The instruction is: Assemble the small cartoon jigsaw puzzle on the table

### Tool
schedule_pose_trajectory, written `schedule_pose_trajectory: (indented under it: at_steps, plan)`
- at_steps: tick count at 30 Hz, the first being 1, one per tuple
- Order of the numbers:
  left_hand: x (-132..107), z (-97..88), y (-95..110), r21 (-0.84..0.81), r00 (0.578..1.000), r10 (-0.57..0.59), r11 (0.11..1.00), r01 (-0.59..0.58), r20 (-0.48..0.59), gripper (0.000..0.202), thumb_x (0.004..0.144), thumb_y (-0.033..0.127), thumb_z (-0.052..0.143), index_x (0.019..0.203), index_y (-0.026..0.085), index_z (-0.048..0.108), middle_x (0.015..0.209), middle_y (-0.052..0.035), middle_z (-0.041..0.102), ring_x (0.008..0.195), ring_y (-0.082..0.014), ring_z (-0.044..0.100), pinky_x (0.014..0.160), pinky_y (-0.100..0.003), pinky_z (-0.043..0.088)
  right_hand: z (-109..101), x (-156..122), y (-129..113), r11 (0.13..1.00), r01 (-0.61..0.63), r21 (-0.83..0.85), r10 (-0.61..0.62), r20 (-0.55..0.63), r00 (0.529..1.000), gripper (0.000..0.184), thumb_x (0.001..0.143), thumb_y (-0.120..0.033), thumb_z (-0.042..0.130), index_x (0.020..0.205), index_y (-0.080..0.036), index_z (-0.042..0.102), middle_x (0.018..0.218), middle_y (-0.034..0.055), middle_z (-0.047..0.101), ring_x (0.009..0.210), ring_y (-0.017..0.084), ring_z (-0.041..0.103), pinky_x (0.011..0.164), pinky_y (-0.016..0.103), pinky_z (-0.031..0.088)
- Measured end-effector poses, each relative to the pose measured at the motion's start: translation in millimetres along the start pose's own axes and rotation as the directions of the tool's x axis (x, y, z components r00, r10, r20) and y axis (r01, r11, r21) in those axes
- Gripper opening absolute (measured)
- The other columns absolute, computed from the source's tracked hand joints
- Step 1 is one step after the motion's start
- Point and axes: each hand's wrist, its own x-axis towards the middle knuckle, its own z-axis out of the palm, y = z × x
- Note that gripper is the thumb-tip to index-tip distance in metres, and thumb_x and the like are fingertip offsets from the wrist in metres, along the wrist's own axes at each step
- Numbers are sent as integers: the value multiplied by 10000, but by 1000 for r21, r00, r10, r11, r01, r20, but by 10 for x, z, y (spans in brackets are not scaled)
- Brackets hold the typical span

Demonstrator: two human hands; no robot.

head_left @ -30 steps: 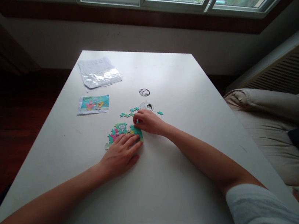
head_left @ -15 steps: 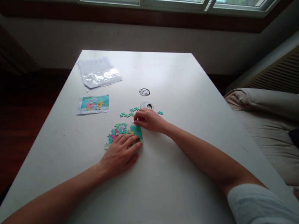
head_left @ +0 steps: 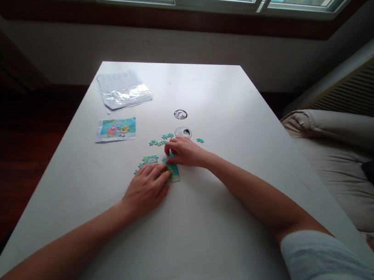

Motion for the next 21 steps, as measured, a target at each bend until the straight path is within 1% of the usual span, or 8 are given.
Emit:
schedule_pose_trajectory:
  at_steps: [4,8,10,12,14,17,19,21]
  plan:
    - [5,2,-10,7,1000,4,1000,-4,19,361,967,265,499,1312,205,589,1356,-106,582,1239,-302,509,1058,-495,425,44,33,27,1000,-17,15,18,-43,999,89,890,-288,678,888,-201,659,834,17,625,821,169,511,772,280,303]
    - [11,-8,-22,4,1000,5,1000,-6,31,370,961,260,508,1321,207,581,1350,-107,582,1230,-300,510,1061,-497,423,36,36,60,999,5,47,-2,-57,998,50,887,-245,655,872,-200,673,794,10,627,797,157,516,749,268,319]
    - [8,-14,-28,-4,999,-1,1000,2,36,367,956,258,515,1313,206,583,1344,-110,583,1201,-297,521,1046,-497,434,-11,18,83,997,3,83,2,-66,998,82,899,-209,606,887,-200,686,776,8,629,755,146,515,719,258,331]
    - [3,-18,-35,-15,999,-8,1000,8,31,350,955,257,517,1293,206,591,1364,-112,573,1170,-288,533,1025,-489,450,-92,-10,114,992,-22,128,35,-95,995,123,908,-208,569,910,-197,692,771,7,638,711,135,514,686,248,344]
    - [-2,-22,-40,-22,1000,-6,1000,6,27,332,958,262,521,1276,209,596,1408,-107,550,1152,-275,537,1020,-477,458,-206,-45,152,987,-60,151,83,-153,985,133,911,-241,566,920,-191,689,798,12,656,710,131,530,685,243,363]
    - [-2,-33,-39,-16,999,7,1000,-7,44,338,965,285,527,1288,205,586,1442,-97,537,1138,-272,532,1036,-480,453,-419,-114,230,984,-134,121,156,-190,969,162,919,-288,555,910,-194,686,780,4,661,672,123,521,672,244,374]
    - [4,-42,-32,-16,998,11,1000,-10,56,348,970,296,526,1299,195,579,1438,-99,544,1138,-274,528,1043,-490,449,-562,-176,298,977,-195,88,206,-144,968,167,911,-304,560,917,-202,692,764,4,666,666,128,534,645,245,369]
    - [11,-48,-23,-25,998,6,1000,-4,57,351,969,303,528,1298,192,580,1432,-103,549,1149,-274,527,1047,-495,448,-679,-248,379,964,-259,57,262,-56,963,174,901,-319,573,936,-212,705,759,7,680,666,136,557,631,252,365]
